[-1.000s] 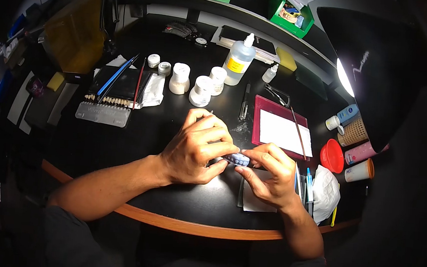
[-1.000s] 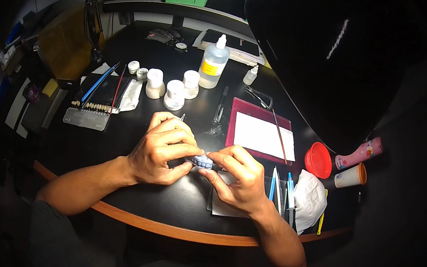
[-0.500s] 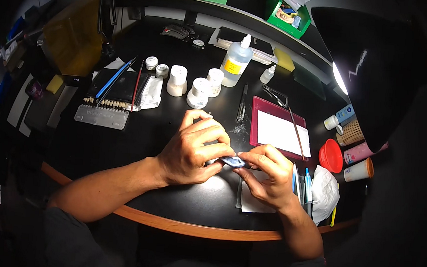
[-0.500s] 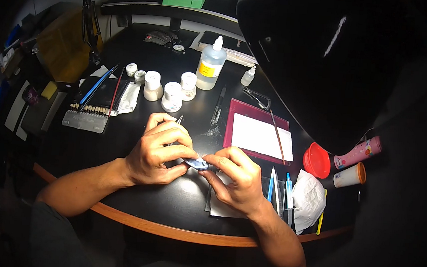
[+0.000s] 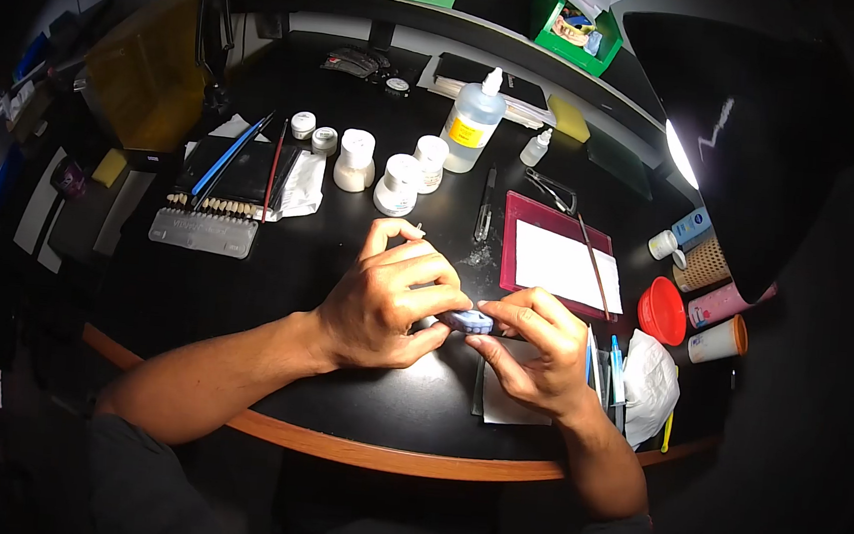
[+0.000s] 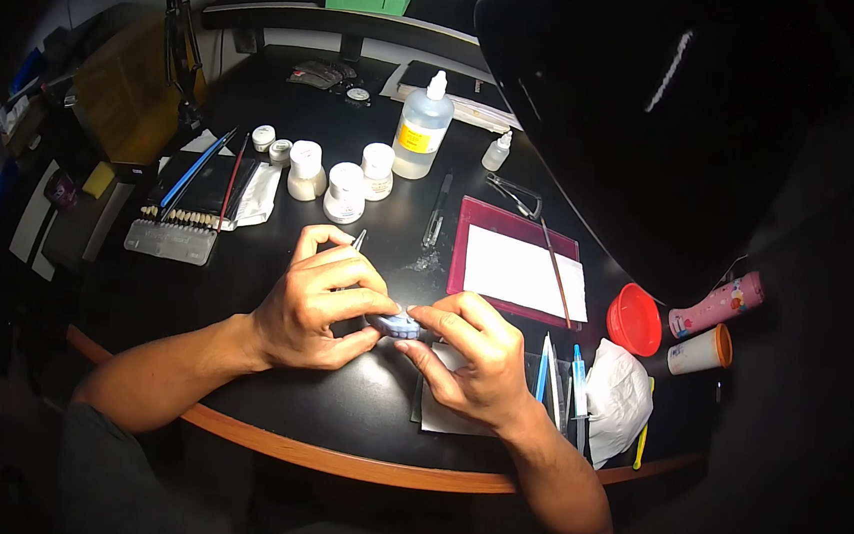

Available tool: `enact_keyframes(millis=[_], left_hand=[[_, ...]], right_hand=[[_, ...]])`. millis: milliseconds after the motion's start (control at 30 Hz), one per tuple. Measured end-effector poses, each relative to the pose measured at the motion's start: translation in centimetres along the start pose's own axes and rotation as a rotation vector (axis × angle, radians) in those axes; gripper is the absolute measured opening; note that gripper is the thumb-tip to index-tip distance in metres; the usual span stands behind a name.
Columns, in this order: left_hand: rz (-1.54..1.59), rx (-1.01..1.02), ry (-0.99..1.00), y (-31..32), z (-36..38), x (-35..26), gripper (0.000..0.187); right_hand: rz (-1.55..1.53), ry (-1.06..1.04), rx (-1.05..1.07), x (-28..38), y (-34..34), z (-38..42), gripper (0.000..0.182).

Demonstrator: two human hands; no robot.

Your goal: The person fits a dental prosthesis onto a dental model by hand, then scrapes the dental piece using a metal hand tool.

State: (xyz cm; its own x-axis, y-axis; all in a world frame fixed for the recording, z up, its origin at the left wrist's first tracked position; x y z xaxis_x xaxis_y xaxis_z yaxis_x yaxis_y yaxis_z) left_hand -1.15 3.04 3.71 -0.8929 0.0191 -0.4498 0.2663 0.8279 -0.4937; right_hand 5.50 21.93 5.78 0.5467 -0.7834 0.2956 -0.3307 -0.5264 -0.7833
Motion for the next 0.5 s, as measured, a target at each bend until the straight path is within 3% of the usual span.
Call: enact_keyframes(millis=[500], left_hand=[[0.007, 0.037, -0.002, 0.33, 0.32, 0.13, 0.025]], right_hand=[[-0.008, 0.008, 0.008, 0.09, 0.10, 0.08, 0.032]])
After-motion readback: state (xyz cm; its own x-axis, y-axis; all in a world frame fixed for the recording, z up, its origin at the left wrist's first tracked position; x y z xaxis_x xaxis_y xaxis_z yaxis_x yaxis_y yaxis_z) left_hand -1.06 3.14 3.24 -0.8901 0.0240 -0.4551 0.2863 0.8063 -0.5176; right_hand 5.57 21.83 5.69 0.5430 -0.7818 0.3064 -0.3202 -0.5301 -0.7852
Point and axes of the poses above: each hand's wrist, its own z-axis away from the middle knuckle, its own y-axis out of the palm, x = y × z, the point moved 5 cm from there along -z, towards the middle knuckle, and after that the axes turned 12 degrees about z, right-handed, at the moved point
